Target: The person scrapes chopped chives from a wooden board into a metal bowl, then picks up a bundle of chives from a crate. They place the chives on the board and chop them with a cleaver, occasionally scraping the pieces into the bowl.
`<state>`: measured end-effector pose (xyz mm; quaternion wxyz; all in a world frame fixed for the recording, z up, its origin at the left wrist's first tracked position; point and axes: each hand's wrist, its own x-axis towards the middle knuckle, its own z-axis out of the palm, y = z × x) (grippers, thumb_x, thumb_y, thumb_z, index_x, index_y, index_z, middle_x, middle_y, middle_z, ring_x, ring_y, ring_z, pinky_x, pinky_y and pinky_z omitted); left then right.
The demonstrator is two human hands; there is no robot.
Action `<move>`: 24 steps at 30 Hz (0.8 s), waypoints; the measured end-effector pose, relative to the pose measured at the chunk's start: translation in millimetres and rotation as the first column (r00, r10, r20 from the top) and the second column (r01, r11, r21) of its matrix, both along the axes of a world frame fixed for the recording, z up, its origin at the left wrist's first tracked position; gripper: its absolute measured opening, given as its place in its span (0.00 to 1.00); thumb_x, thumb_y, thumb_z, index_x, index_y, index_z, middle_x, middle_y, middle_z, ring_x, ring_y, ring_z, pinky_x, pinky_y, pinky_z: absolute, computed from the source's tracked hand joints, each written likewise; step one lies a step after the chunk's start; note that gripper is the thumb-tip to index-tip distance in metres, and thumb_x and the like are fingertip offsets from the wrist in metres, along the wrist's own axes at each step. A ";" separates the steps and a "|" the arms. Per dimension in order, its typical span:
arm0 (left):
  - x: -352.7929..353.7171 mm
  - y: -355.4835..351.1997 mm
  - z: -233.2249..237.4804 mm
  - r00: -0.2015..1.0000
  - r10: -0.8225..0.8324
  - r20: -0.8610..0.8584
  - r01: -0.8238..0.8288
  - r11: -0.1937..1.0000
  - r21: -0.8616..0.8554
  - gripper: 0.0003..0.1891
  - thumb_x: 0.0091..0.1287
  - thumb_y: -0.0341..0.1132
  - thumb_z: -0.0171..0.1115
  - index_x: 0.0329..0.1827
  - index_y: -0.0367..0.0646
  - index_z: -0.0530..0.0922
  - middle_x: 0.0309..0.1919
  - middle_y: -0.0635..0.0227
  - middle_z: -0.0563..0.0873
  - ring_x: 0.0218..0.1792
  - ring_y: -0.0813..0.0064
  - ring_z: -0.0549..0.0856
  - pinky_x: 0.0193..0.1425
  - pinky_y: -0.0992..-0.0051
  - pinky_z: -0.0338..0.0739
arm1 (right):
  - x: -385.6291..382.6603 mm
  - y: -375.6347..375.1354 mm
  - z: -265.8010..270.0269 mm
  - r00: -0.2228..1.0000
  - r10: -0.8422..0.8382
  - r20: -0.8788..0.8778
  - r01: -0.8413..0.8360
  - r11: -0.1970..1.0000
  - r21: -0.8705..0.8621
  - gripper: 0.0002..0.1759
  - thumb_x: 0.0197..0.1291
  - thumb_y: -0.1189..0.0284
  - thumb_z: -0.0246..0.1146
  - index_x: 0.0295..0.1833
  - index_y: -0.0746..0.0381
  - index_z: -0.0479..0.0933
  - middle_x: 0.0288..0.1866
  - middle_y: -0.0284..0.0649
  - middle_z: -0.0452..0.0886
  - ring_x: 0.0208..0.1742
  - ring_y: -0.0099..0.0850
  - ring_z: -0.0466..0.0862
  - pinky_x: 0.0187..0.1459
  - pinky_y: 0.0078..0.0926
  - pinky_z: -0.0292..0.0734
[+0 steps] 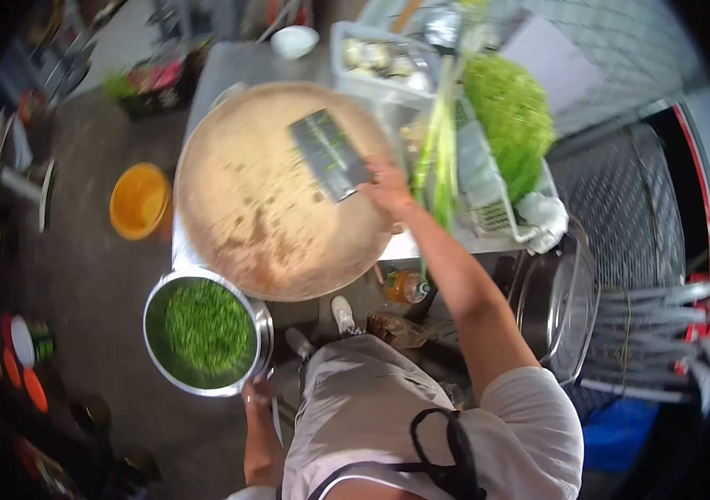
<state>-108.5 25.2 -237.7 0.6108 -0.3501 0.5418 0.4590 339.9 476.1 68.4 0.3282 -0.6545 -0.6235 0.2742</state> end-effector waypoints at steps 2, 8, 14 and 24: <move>-2.5 8.4 18.5 0.978 -0.115 -0.176 0.102 0.991 -0.085 0.09 0.72 0.38 0.56 0.33 0.47 0.76 0.25 0.67 0.80 0.23 0.69 0.80 0.27 0.67 0.78 | -1.0 7.9 -3.6 0.982 -0.051 -0.182 0.056 0.998 0.022 0.37 0.43 0.77 0.80 0.65 0.62 0.80 0.57 0.45 0.87 0.57 0.37 0.87 0.59 0.35 0.83; -40.9 53.1 58.0 0.875 -0.027 -0.483 0.359 0.705 0.611 0.03 0.76 0.33 0.57 0.46 0.47 0.79 0.31 0.67 0.83 0.25 0.77 0.79 0.26 0.76 0.75 | -38.0 -30.8 74.8 0.991 0.078 0.111 -0.104 0.959 0.262 0.25 0.56 0.83 0.66 0.61 0.60 0.77 0.57 0.50 0.81 0.61 0.49 0.82 0.69 0.41 0.76; 68.0 195.2 229.5 0.562 0.029 -0.827 0.573 0.707 0.415 0.17 0.72 0.27 0.63 0.62 0.48 0.76 0.43 0.69 0.85 0.29 0.80 0.80 0.27 0.79 0.74 | 61.6 -124.4 156.6 0.947 0.305 -0.097 -0.262 0.912 0.316 0.16 0.60 0.83 0.68 0.54 0.61 0.82 0.53 0.44 0.84 0.52 0.38 0.87 0.54 0.32 0.85; 148.7 239.0 273.2 0.340 -0.192 -0.921 0.446 0.895 -0.023 0.22 0.63 0.31 0.72 0.60 0.42 0.78 0.52 0.66 0.84 0.42 0.74 0.84 0.31 0.75 0.76 | 432.7 -223.3 201.6 0.904 -0.413 0.107 0.398 0.907 0.139 0.10 0.62 0.80 0.70 0.50 0.65 0.88 0.43 0.44 0.92 0.43 0.32 0.92 0.46 0.28 0.86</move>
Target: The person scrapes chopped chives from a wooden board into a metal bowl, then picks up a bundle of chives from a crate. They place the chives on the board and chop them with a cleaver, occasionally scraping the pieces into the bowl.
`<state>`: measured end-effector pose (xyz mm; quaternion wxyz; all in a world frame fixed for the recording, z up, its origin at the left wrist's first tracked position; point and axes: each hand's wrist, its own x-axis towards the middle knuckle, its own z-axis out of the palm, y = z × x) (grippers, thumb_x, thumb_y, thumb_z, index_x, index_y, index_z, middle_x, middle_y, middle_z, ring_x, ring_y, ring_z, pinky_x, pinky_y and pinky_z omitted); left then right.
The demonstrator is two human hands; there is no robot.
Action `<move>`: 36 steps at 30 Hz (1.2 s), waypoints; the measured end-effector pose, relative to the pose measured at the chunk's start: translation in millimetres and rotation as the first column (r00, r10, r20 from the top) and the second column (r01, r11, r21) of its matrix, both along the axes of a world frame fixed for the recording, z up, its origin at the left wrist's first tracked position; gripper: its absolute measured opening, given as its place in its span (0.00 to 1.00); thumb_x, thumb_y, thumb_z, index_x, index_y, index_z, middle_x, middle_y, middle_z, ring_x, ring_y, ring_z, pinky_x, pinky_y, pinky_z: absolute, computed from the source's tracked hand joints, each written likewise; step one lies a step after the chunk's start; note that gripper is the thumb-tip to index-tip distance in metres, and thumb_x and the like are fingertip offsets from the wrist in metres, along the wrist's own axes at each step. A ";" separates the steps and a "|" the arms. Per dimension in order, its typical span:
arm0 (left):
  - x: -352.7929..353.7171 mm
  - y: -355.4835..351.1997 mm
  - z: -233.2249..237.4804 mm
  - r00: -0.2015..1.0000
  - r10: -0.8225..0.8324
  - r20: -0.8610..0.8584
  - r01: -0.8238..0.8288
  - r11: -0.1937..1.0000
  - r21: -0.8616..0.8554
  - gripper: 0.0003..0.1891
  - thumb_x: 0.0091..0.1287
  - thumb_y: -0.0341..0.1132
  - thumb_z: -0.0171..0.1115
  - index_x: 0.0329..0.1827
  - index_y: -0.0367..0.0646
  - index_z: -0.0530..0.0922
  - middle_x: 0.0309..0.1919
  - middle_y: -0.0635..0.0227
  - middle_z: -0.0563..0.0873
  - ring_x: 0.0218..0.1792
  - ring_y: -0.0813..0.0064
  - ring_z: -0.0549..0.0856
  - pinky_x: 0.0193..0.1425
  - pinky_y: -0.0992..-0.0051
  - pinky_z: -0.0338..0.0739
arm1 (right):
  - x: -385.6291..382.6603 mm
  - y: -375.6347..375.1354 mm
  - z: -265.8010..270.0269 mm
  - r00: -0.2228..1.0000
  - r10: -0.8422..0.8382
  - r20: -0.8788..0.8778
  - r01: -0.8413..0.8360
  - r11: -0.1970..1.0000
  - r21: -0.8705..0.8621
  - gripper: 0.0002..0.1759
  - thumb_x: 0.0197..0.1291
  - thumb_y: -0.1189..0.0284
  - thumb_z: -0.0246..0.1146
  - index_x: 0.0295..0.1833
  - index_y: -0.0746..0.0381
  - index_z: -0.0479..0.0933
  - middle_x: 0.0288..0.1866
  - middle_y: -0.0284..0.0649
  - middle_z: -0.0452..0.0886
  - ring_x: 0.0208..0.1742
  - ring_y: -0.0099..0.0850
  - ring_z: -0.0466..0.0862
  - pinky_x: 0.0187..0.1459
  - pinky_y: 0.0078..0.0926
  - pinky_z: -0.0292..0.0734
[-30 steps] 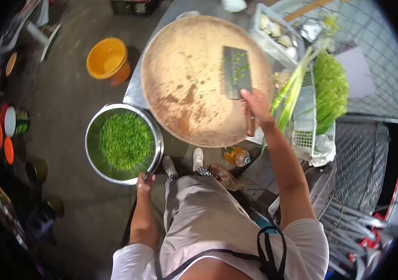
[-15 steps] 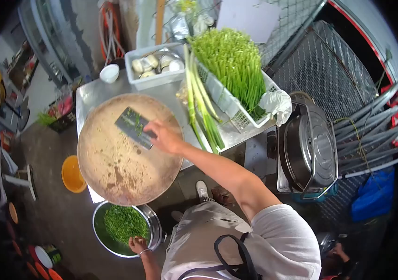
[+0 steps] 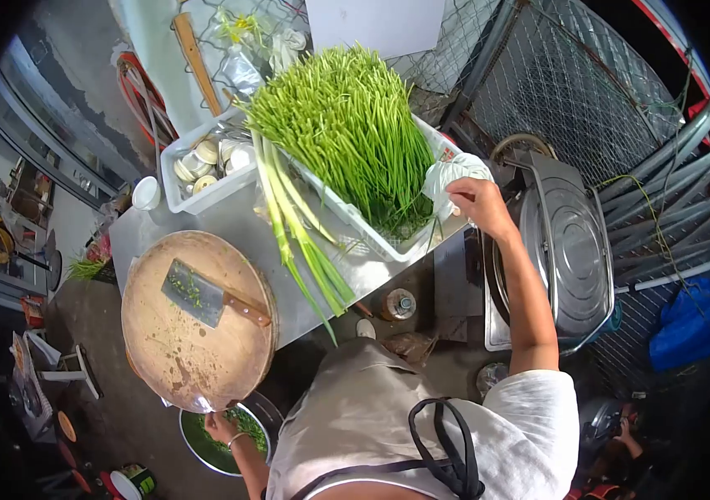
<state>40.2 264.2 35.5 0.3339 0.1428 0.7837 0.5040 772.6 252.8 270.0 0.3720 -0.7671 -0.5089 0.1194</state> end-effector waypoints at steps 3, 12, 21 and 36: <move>-0.8 22.6 -11.3 0.980 -0.118 -0.159 0.147 0.972 0.184 0.25 0.65 0.31 0.68 0.66 0.41 0.75 0.56 0.62 0.83 0.47 0.72 0.84 0.39 0.73 0.81 | 41.4 13.2 -15.6 0.995 0.099 -0.010 -0.100 0.990 -0.099 0.10 0.61 0.79 0.71 0.49 0.64 0.88 0.40 0.45 0.92 0.41 0.34 0.92 0.44 0.29 0.85; 283.7 140.0 101.1 0.525 -0.743 -0.414 0.850 0.433 0.301 0.17 0.69 0.17 0.60 0.59 0.40 0.79 0.56 0.68 0.85 0.56 0.78 0.84 0.59 0.77 0.80 | 65.0 115.2 -56.5 0.908 0.417 -0.040 -0.414 0.878 -0.241 0.11 0.57 0.73 0.74 0.47 0.61 0.88 0.39 0.42 0.92 0.47 0.38 0.92 0.49 0.36 0.86; 525.0 179.4 137.1 0.258 -0.966 -0.007 0.824 0.216 0.524 0.45 0.66 0.21 0.67 0.85 0.39 0.54 0.82 0.51 0.64 0.82 0.57 0.64 0.82 0.60 0.63 | 124.7 152.1 -83.7 0.998 0.005 -0.055 -0.001 0.997 0.083 0.42 0.61 0.66 0.76 0.75 0.73 0.65 0.73 0.60 0.73 0.72 0.52 0.77 0.73 0.42 0.72; 599.4 185.2 105.9 0.614 -0.780 -0.117 0.709 0.481 0.515 0.49 0.62 0.23 0.71 0.84 0.35 0.52 0.81 0.43 0.63 0.82 0.53 0.63 0.85 0.61 0.55 | 147.5 239.9 -118.7 0.887 -0.124 -0.445 0.219 0.961 0.167 0.46 0.77 0.45 0.51 0.83 0.72 0.54 0.84 0.61 0.59 0.85 0.54 0.59 0.82 0.44 0.54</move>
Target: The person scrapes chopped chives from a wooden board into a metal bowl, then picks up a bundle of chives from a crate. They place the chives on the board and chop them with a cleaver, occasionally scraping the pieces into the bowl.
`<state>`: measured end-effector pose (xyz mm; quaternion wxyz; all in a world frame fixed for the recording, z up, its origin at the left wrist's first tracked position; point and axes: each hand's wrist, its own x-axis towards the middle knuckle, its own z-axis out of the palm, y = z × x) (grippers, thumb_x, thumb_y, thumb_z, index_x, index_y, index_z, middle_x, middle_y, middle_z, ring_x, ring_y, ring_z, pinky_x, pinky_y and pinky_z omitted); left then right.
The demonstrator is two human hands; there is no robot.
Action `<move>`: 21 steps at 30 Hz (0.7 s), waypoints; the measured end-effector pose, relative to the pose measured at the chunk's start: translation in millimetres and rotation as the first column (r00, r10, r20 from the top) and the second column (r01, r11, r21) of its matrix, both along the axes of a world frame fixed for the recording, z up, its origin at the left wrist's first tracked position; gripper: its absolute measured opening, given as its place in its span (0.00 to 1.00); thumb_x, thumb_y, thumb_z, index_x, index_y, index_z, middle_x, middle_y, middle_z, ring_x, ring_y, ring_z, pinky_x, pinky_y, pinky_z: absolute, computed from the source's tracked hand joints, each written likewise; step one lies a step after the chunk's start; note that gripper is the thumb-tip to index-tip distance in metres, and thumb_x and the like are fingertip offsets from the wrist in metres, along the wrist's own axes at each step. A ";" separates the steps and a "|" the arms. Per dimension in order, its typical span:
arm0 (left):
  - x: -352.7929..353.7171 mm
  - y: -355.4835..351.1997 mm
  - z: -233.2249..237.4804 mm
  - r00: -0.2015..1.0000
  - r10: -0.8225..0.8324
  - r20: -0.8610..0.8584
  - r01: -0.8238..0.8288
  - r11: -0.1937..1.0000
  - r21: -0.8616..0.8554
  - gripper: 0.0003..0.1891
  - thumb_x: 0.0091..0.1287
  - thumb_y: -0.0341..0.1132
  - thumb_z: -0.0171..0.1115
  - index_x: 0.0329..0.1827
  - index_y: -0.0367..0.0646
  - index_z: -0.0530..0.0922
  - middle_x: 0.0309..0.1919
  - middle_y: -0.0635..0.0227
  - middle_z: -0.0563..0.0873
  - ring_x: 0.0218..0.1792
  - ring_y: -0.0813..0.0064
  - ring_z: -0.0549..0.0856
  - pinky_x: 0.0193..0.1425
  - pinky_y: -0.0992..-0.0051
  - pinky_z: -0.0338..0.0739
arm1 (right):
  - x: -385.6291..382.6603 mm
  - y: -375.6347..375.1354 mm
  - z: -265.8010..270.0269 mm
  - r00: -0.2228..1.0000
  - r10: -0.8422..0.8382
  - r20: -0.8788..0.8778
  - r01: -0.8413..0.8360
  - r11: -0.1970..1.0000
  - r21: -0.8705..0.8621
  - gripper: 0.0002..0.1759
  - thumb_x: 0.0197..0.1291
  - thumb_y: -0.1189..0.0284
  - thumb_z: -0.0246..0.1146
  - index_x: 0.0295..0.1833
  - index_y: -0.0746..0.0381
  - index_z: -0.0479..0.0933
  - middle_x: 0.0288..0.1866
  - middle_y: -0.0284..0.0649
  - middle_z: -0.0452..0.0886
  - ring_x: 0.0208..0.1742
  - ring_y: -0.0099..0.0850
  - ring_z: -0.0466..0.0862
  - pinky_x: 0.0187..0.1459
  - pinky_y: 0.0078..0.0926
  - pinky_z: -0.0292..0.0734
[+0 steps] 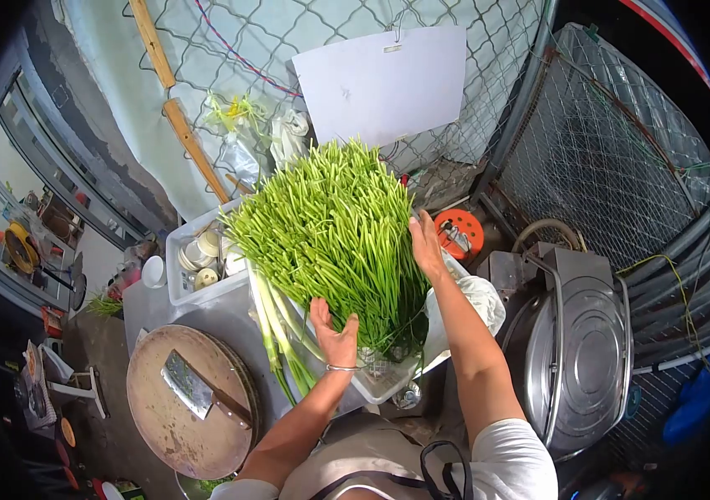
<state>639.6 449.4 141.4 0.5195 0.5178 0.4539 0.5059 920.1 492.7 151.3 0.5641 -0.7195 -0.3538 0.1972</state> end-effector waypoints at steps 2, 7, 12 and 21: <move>4.5 1.5 2.0 1.000 -0.005 -0.024 0.005 1.000 0.019 0.50 0.62 0.23 0.72 0.84 0.34 0.51 0.80 0.41 0.64 0.82 0.53 0.64 0.84 0.61 0.56 | -2.7 7.2 5.6 1.000 0.007 -0.023 -0.007 1.000 -0.006 0.47 0.77 0.45 0.50 0.84 0.71 0.54 0.85 0.61 0.58 0.85 0.53 0.58 0.82 0.44 0.53; 17.1 9.1 0.3 0.996 -0.065 -0.054 0.065 0.998 -0.009 0.55 0.59 0.28 0.78 0.85 0.32 0.50 0.79 0.38 0.63 0.82 0.53 0.64 0.84 0.62 0.56 | -11.1 16.4 14.0 1.000 0.002 0.010 -0.001 0.993 -0.117 0.46 0.79 0.40 0.38 0.84 0.68 0.55 0.85 0.58 0.60 0.85 0.57 0.57 0.83 0.48 0.50; 33.7 28.6 -8.1 0.881 -0.067 -0.467 0.072 0.997 -0.006 0.65 0.51 0.45 0.88 0.84 0.30 0.49 0.76 0.42 0.60 0.75 0.49 0.67 0.82 0.57 0.60 | -5.5 33.6 -15.2 0.994 0.040 0.104 -0.018 0.979 -0.204 0.44 0.81 0.41 0.33 0.72 0.72 0.72 0.75 0.64 0.70 0.77 0.62 0.65 0.78 0.54 0.56; 54.5 27.3 -10.3 0.974 0.004 -0.227 0.005 0.999 0.040 0.62 0.46 0.45 0.91 0.78 0.28 0.58 0.69 0.48 0.74 0.69 0.58 0.76 0.76 0.64 0.68 | -50.2 14.0 -17.5 0.994 0.089 -0.064 -0.092 0.994 -0.050 0.43 0.81 0.41 0.37 0.59 0.71 0.79 0.59 0.63 0.80 0.63 0.57 0.78 0.69 0.46 0.67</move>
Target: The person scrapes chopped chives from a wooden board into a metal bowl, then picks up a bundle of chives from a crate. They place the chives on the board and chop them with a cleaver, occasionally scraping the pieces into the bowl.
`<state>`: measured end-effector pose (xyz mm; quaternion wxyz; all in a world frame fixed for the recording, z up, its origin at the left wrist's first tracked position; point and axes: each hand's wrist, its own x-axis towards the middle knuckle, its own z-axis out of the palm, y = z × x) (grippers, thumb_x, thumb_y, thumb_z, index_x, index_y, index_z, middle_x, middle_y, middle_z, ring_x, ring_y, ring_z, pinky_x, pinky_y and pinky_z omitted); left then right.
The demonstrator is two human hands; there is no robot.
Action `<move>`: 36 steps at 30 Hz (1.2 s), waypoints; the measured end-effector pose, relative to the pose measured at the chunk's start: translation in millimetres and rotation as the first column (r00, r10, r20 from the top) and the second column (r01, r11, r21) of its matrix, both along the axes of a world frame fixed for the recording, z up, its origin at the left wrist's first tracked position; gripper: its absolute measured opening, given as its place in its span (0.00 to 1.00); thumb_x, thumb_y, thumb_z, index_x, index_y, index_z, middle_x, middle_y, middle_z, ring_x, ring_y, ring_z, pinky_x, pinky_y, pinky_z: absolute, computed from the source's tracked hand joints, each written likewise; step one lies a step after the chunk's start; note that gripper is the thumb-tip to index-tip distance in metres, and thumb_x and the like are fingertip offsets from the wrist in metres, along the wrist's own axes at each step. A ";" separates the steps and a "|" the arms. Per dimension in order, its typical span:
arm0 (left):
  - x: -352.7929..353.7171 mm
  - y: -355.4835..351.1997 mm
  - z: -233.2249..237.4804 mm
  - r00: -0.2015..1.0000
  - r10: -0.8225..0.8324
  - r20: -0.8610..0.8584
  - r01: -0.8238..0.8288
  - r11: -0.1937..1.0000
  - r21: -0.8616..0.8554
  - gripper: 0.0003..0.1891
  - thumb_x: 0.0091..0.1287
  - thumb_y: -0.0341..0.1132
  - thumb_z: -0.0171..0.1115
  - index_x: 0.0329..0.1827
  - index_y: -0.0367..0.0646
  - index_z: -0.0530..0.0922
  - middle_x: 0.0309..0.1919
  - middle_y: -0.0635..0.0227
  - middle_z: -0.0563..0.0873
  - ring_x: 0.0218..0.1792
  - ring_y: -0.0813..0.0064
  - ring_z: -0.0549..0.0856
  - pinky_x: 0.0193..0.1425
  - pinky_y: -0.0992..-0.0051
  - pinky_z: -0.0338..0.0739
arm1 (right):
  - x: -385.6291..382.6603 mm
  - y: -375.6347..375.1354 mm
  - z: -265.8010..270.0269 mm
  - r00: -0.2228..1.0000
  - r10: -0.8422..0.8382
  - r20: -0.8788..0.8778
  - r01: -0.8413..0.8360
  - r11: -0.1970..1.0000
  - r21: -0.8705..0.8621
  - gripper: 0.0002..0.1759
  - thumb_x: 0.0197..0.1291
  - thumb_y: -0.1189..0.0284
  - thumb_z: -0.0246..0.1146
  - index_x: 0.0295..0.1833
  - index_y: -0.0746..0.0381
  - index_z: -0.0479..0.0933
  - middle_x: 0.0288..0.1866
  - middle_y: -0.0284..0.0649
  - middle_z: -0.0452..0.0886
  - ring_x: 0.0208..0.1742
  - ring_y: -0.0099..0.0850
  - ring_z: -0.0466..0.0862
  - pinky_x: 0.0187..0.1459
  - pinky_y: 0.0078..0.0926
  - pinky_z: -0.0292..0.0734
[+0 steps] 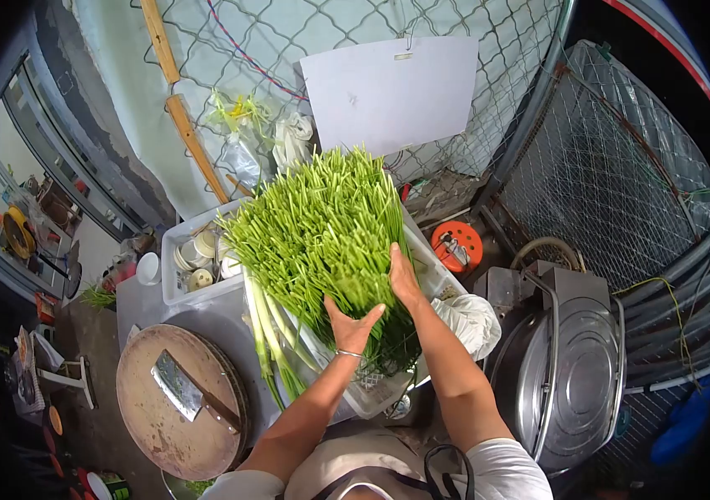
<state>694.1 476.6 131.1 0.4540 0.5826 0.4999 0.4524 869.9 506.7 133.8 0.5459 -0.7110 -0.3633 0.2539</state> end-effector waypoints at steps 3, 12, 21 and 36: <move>3.4 2.2 -0.2 0.921 -0.240 0.307 0.247 0.969 0.016 0.54 0.47 0.40 0.90 0.75 0.29 0.65 0.66 0.53 0.79 0.66 0.61 0.79 0.74 0.65 0.71 | -20.2 -20.2 27.1 0.988 0.062 -0.143 -0.084 0.985 -0.149 0.46 0.81 0.40 0.35 0.64 0.74 0.77 0.62 0.65 0.81 0.67 0.55 0.79 0.70 0.42 0.69; -38.7 -50.4 18.4 0.916 -0.030 0.401 0.121 0.971 -0.204 0.30 0.61 0.26 0.80 0.66 0.34 0.79 0.60 0.64 0.86 0.58 0.71 0.85 0.63 0.69 0.81 | -94.9 -69.2 52.9 0.994 0.093 -0.062 -0.088 0.992 0.087 0.41 0.82 0.44 0.35 0.71 0.70 0.74 0.63 0.63 0.83 0.67 0.55 0.81 0.68 0.44 0.71; -76.5 -56.7 58.2 0.825 0.191 0.532 -0.038 0.958 -0.285 0.32 0.61 0.18 0.75 0.70 0.33 0.74 0.64 0.60 0.83 0.61 0.69 0.83 0.69 0.70 0.77 | -145.3 -52.1 44.2 0.973 0.217 -0.082 -0.199 0.963 0.183 0.31 0.84 0.53 0.44 0.57 0.70 0.81 0.51 0.59 0.86 0.53 0.53 0.83 0.60 0.44 0.75; -64.7 -41.9 59.6 0.720 0.357 0.595 -0.141 0.915 -0.377 0.39 0.58 0.15 0.77 0.74 0.38 0.70 0.65 0.60 0.82 0.60 0.67 0.84 0.68 0.67 0.80 | -49.8 -6.9 1.9 0.859 -0.510 0.048 0.499 0.855 0.142 0.35 0.64 0.59 0.75 0.70 0.65 0.72 0.64 0.51 0.74 0.67 0.51 0.71 0.72 0.48 0.63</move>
